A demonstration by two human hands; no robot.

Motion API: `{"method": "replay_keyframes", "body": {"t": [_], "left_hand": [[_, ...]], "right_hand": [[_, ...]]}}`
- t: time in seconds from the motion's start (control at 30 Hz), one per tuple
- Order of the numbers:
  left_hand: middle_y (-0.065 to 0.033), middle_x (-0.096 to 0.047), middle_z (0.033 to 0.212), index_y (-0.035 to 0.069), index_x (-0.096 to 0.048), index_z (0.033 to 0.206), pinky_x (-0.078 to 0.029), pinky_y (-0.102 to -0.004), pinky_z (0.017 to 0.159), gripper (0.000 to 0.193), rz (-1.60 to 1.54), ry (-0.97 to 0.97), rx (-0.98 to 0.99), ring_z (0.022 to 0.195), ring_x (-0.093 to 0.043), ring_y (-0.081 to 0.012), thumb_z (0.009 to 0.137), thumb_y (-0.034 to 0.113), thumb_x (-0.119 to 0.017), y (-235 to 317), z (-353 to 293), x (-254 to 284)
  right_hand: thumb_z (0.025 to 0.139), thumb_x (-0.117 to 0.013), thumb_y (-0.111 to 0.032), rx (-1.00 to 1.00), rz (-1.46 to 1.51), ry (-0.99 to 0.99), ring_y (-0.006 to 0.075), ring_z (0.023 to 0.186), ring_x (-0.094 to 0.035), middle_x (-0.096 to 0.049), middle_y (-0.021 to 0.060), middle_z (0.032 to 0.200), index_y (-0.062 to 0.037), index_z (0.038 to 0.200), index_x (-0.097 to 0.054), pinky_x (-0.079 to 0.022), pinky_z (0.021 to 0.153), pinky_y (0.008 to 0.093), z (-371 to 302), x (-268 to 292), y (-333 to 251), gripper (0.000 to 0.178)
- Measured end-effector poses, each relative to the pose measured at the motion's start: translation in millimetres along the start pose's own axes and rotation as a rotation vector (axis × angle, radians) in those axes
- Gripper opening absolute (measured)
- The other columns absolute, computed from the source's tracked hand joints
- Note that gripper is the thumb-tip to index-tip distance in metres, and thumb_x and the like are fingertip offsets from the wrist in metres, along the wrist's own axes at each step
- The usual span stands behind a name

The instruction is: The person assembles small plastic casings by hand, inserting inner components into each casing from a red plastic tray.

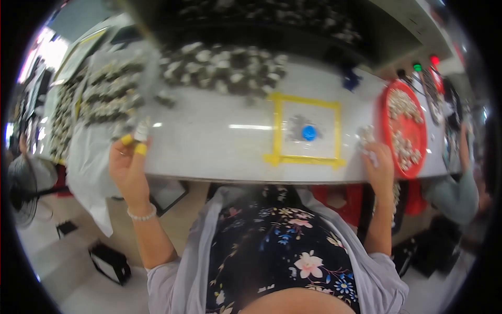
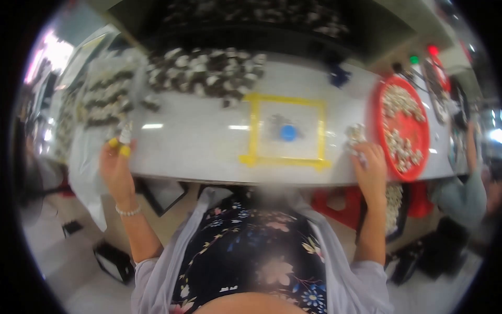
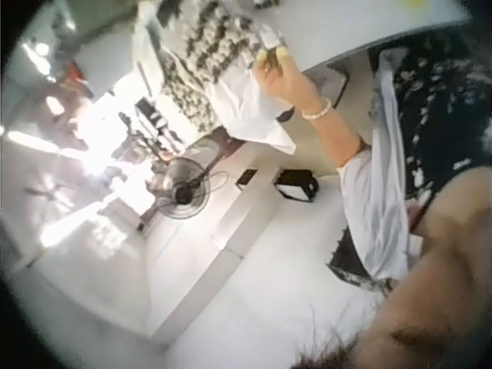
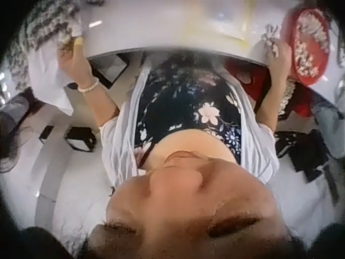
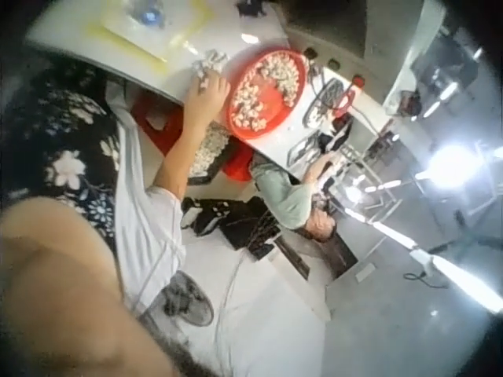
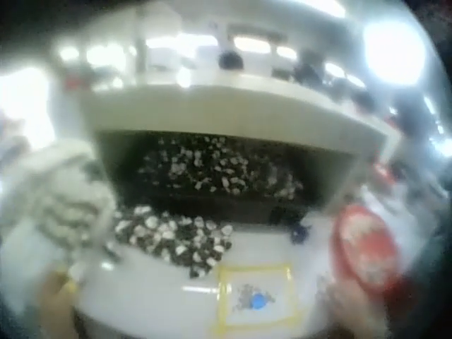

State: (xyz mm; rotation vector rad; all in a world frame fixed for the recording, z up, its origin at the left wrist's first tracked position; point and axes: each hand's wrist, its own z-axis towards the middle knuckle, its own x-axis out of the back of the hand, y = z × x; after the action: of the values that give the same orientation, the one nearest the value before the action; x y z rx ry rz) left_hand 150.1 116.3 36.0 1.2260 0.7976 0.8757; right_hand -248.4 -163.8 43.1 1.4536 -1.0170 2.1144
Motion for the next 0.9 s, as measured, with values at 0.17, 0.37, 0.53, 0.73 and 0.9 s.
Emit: {"method": "replay_keyframes", "body": {"t": [0.17, 0.37, 0.53, 0.73, 0.9], "left_hand": [[-0.0117, -0.06, 0.097, -0.005, -0.051, 0.103, -0.047, -0.0255, 0.081, 0.024, 0.343, 0.277, -0.124, 0.091, -0.058, -0.0165, 0.08, -0.006, -0.058, 7.5, 31.5, 80.3], [-0.0098, -0.061, 0.099, -0.005, -0.055, 0.102, -0.045, -0.0225, 0.077, 0.024, 0.605, 0.214, -0.043, 0.088, -0.058, -0.0141, 0.079, -0.004, -0.056, -10.1, 49.2, 100.7], [-0.0062, -0.061, 0.099, -0.001, -0.058, 0.104, -0.045, -0.0267, 0.08, 0.028, 0.817, 0.17, -0.046, 0.092, -0.057, -0.0151, 0.076, -0.002, -0.056, -18.0, 54.5, 103.2], [-0.009, -0.06, 0.104, 0.001, -0.058, 0.104, -0.044, -0.0333, 0.084, 0.03, 0.983, 0.221, -0.422, 0.096, -0.057, -0.022, 0.074, 0.001, -0.059, 0.7, 41.5, 67.2], [-0.0144, -0.055, 0.112, 0.001, -0.057, 0.104, -0.043, -0.0356, 0.084, 0.032, 0.878, -0.093, -0.396, 0.1, -0.054, -0.0294, 0.073, 0.002, -0.059, 9.4, 26.8, -23.6]], "right_hand": [[0.074, -0.062, 0.0, 0.026, 0.046, -0.01, 0.0261, 0.084, -0.054, -0.057, 0.0115, 0.093, -0.0002, 0.097, -0.06, -0.044, 0.071, 0.0334, 5.0, -3.9, -4.6, 0.023], [0.076, -0.06, 0.001, -0.08, 0.132, -0.043, 0.0205, 0.085, -0.054, -0.054, 0.0104, 0.098, -0.0002, 0.107, -0.059, -0.044, 0.069, 0.0278, 2.4, -7.9, -4.5, 0.031], [0.073, -0.062, 0.002, -0.117, 0.159, 0.0, 0.0222, 0.083, -0.056, -0.056, 0.0112, 0.094, 0.0009, 0.099, -0.059, -0.045, 0.07, 0.0297, 0.4, -8.1, -5.7, 0.027], [0.069, -0.063, 0.001, -0.059, 0.259, 0.022, 0.0209, 0.082, -0.055, -0.058, 0.0095, 0.089, 0.0014, 0.09, -0.059, -0.043, 0.073, 0.029, 10.4, -12.3, -32.2, 0.021], [0.068, -0.065, 0.002, 0.036, 0.283, -0.056, 0.0242, 0.078, -0.056, -0.057, 0.0104, 0.087, -0.0003, 0.091, -0.061, -0.045, 0.068, 0.0306, 23.5, -23.1, -53.6, 0.023]]}}
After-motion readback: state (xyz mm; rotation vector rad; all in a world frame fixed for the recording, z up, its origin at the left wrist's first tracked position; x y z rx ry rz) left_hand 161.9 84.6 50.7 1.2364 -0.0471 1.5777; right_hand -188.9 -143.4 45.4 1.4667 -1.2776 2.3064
